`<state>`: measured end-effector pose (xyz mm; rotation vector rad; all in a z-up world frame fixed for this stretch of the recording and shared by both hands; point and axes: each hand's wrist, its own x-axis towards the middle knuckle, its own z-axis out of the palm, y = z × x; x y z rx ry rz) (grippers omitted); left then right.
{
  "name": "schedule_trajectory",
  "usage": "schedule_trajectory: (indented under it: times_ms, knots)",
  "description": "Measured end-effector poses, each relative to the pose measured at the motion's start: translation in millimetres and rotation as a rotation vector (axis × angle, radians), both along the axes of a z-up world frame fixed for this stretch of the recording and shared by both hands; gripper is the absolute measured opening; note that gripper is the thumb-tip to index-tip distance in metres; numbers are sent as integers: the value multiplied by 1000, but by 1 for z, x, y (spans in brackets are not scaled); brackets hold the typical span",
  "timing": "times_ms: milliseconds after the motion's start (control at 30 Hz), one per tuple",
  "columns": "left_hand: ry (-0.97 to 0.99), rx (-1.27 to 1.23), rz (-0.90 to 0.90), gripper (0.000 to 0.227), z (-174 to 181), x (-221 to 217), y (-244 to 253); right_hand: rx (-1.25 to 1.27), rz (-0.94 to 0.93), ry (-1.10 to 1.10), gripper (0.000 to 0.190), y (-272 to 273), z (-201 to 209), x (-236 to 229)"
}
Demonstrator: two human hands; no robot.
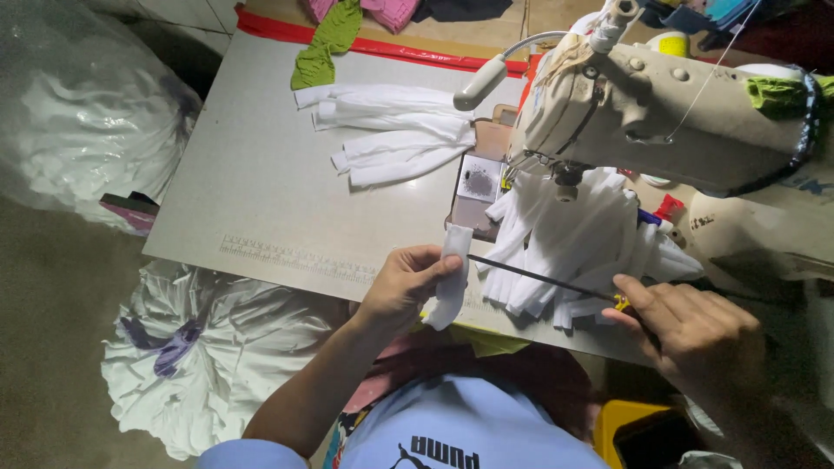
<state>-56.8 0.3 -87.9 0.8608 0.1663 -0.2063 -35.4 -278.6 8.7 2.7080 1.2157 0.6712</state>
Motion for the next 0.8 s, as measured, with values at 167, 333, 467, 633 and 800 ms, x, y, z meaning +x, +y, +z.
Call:
schedule_trajectory:
  times_ms: [167,333,467,633,800]
  knots:
    - [-16,41,-39,13,6,-1,0,-72,5,-49,33,-4,5,0]
    - [-57,217,-159,13,22,8,8,-174,27,-133,34,-15,20,4]
    - [-192,386,-384,14,49,20,11,-179,151,-254,31,-19,32,11]
    - [-324,492,-548,19,55,36,-13,-230,147,-229,25,-6,33,22]
    - [-560,391,-611,29,41,47,1,-227,66,-116,27,-23,20,38]
